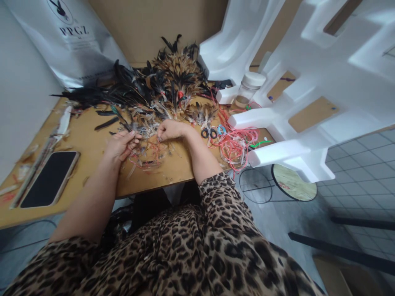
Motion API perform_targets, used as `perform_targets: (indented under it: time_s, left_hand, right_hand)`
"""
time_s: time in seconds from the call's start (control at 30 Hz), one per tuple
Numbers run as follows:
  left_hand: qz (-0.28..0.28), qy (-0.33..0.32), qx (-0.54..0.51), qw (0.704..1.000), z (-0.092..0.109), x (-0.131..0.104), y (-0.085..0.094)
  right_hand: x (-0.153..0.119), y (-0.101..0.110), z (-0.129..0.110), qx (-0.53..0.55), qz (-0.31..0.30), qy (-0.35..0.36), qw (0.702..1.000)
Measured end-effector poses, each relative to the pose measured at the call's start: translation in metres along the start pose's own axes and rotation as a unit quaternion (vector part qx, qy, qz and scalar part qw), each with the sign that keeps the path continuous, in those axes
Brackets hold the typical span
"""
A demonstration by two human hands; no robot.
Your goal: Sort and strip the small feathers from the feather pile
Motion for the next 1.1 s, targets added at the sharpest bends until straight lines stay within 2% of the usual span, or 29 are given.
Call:
perform_targets:
  time_s: [0.07, 0.2, 0.27, 0.4, 0.53, 0.7, 0.77, 0.9, 1.0, 1.1]
  left_hand:
    - [0.006, 0.004, 0.005, 1.000, 0.000, 0.000, 0.001]
    - [0.011, 0.006, 0.005, 1.000, -0.001, 0.001, 0.003]
    - [0.011, 0.006, 0.006, 1.000, -0.002, 0.002, 0.004]
    - [0.006, 0.002, 0.000, 1.000, -0.002, 0.004, 0.004]
    - [-0.006, -0.007, -0.007, 1.000, 0.000, 0.003, 0.001]
    - [-0.011, -0.007, -0.005, 1.000, 0.002, 0.001, -0.001]
    - [-0.009, -0.005, -0.011, 1.000, 0.002, 0.001, -0.001]
    - [-0.005, 0.014, -0.034, 0.999, -0.001, 0.001, -0.001]
    - [-0.028, 0.044, -0.063, 0.997, -0.006, 0.000, -0.007]
    - [-0.064, 0.077, -0.100, 0.990, -0.010, -0.003, -0.014]
  right_hand:
    - [-0.003, 0.007, 0.005, 0.007, 0.017, -0.012, 1.000]
    - [-0.006, 0.009, 0.012, 0.038, 0.016, -0.038, 0.998]
    - [-0.008, 0.013, 0.018, 0.042, 0.039, -0.063, 0.996]
    - [-0.019, 0.025, 0.023, -0.056, 0.092, -0.110, 0.988]
    - [-0.031, 0.018, 0.019, -0.134, 0.065, -0.108, 0.983]
    - [-0.034, -0.003, 0.025, -0.150, 0.015, -0.110, 0.982]
    - [-0.032, -0.005, 0.024, -0.113, 0.016, -0.092, 0.989]
    - [-0.025, 0.010, 0.011, 0.031, 0.078, -0.041, 0.996]
    - [-0.015, 0.021, -0.007, 0.152, 0.114, 0.005, 0.982]
    - [0.001, 0.026, -0.026, 0.266, 0.138, 0.047, 0.953]
Point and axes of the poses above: each hand's wrist, its own x-axis towards the middle knuckle, its own y-axis out of the back of the hand, z = x × y, the point moved 10 cm from there along x, towards the middle knuckle, and after that the axes turned 4 degrees about x, right-handed, at the moved point
